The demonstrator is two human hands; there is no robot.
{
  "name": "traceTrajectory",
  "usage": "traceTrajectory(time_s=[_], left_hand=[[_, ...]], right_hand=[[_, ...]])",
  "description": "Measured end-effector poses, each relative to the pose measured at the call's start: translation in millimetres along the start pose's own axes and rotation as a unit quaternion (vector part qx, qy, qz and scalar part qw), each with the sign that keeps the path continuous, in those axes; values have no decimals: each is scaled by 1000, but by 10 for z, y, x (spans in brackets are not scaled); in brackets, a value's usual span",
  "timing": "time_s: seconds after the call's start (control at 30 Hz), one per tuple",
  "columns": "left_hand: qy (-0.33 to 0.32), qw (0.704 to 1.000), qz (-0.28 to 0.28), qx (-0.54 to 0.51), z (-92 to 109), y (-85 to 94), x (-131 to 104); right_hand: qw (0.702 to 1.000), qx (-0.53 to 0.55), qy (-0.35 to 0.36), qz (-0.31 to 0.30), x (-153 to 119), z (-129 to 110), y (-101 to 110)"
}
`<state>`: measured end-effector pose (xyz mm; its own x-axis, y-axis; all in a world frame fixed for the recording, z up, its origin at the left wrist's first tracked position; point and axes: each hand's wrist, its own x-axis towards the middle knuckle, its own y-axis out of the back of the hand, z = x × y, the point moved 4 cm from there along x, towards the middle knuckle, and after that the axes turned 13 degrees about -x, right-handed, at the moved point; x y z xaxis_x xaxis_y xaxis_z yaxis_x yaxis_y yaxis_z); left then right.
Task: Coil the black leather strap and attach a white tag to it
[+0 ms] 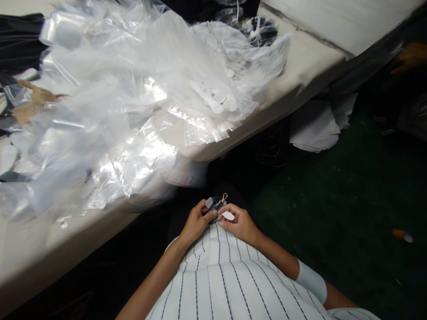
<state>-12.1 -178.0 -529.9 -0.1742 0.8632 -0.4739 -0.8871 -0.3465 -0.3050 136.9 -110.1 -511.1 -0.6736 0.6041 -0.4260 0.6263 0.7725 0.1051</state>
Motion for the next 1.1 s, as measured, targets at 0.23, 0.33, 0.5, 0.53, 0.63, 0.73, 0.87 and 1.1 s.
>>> traceTrajectory(time_s=[0.23,0.33,0.5,0.53,0.63,0.73,0.87,1.1], left_hand=[[-22,995,-57,82,-105,-37,57],[-29,990,-79,114,-130,-72,107],[-32,981,-80,174,-176,-84,170],[-33,980,-79,180,-184,-82,171],[-43,979,-85,179,-188,-75,150],[-63,982,-59,170,-157,-49,119],[-74,984,-3,161,-132,-16,102],[-66,985,84,135,-190,56,111]], right_hand=[[965,-202,154,59,-36,-15,125],[895,-334,268,122,-40,-121,138],[924,-281,240,98,169,52,110],[940,-245,212,101,210,108,123],[969,-174,143,105,269,212,150],[974,-151,142,91,262,179,130],[976,-141,146,78,291,138,93],[982,-129,96,94,367,244,99]])
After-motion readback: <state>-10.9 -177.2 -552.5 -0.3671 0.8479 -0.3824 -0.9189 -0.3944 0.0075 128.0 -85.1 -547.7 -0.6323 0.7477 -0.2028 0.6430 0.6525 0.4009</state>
